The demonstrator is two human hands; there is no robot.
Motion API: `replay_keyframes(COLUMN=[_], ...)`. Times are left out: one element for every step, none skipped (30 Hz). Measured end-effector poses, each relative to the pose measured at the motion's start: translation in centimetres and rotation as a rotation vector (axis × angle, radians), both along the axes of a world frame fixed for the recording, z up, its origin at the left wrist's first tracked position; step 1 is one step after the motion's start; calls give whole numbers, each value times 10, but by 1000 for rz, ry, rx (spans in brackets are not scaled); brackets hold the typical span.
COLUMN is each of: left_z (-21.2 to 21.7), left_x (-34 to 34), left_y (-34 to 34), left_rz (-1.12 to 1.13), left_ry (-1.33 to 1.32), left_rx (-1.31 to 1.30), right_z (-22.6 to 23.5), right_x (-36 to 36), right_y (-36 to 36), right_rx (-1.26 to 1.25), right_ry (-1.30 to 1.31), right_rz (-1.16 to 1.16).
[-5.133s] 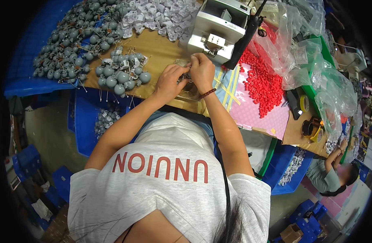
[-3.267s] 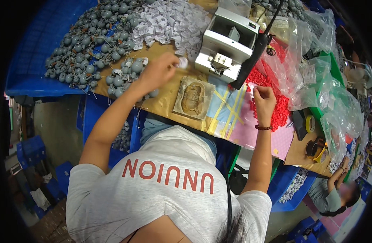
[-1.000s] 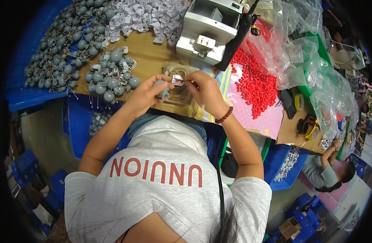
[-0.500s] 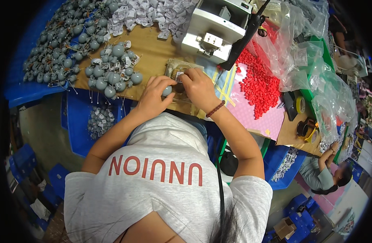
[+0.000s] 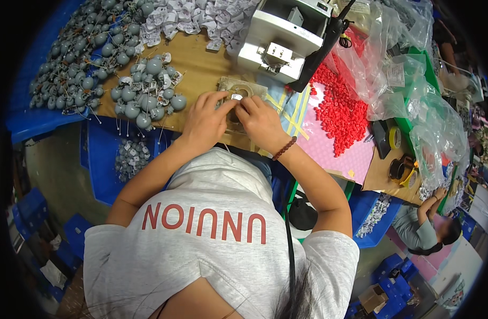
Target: Glueing plastic components onto decorative light bulbs at a factory workbench.
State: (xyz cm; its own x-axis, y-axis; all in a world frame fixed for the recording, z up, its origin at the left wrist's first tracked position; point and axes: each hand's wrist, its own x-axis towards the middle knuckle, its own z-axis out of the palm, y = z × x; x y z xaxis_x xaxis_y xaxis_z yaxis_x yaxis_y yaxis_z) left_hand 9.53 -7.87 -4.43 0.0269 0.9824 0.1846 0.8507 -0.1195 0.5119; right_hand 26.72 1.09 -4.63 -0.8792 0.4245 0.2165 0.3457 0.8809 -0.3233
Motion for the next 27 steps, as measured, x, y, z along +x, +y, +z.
replay_keyframes(left_z=[-2, -5, -8, -10, -13, -14, -14, -14, -14, -13, -12, -10, -9, -8, -8, -8, -9, -9, -9, -9, -9, -8, -6, -6, -8, -12, -14], left_x=[3, 6, 8, 8, 8, 7, 8, 7, 7, 8, 8, 8, 9, 9, 9, 9, 8, 8, 7, 6, 5, 5, 4, 4, 3, 2, 1], left_y=[1, 0, 1, 1, 1, 0, 0, 1, 1, 2, 1, 1, 1, 0, 0, -1, -2, -3, -3, -2, -2, -1, -1, 0, 0, 1, 1], left_rz=[-7, -16, -25, -37, -43, -49, -51, -56, -59, -64, -66, -67, -70, -72, -73, -72, -71, -69, -72, -75, -77, -82, -86, -91, -94, -98, -101], left_ry=[50, 100, 151, 171, 192, 214, 223, 233, 243, 251, 258, 266, 270, 275, 279, 274, 269, 264, 252, 241, 229, 216, 204, 191, 194, 198, 202], left_rx=[4, 8, 13, 17, 18, 20, 18, 20, 21, 25, 29, 33, 35, 37, 39, 45, 51, 56, 54, 52, 50, 40, 30, 21, 52, 83, 114], right_z=[-1, -3, -4, -2, 3, 8, 12, 15, 13, 10, 8, 8, 8, 1, -10, -17, -23, -25, -24, -23, -25, -26, -28, -28, -27, -24, -20], right_x=[1, 3, 5, 9, 17, 26, 34, 43, 55, 58, 62, 64, 62, 61, 60, 58, 56, 55, 51, 48, 46, 45, 43, 40, 36, 31, 26], right_y=[1, 2, 3, 9, 17, 24, 29, 34, 40, 37, 31, 26, 19, 16, 13, 12, 13, 12, 9, 8, 10, 12, 15, 17, 18, 18, 17], right_rx=[-21, -43, -64, -120, -177, -235, -359, -479, -545, -503, -461, -420, -487, -403, -320, -236, -175, -273, -372, -471, -689, -907, -1127, -1279, -1428, -1577, -1675], right_ry=[46, 92, 138, 192, 246, 299, 324, 348, 309, 261, 211, 161, 116, 111, 105, 98, 153, 191, 230, 267, 399, 531, 662, 766, 870, 973, 1009], right_rz=[2, 4, 4, -57, -112, -168, -295, -425, -403, -361, -317, -272, -230, -222, -212, -199, -207, -302, -394, -486, -518, -547, -571, -527, -482, -431, -459])
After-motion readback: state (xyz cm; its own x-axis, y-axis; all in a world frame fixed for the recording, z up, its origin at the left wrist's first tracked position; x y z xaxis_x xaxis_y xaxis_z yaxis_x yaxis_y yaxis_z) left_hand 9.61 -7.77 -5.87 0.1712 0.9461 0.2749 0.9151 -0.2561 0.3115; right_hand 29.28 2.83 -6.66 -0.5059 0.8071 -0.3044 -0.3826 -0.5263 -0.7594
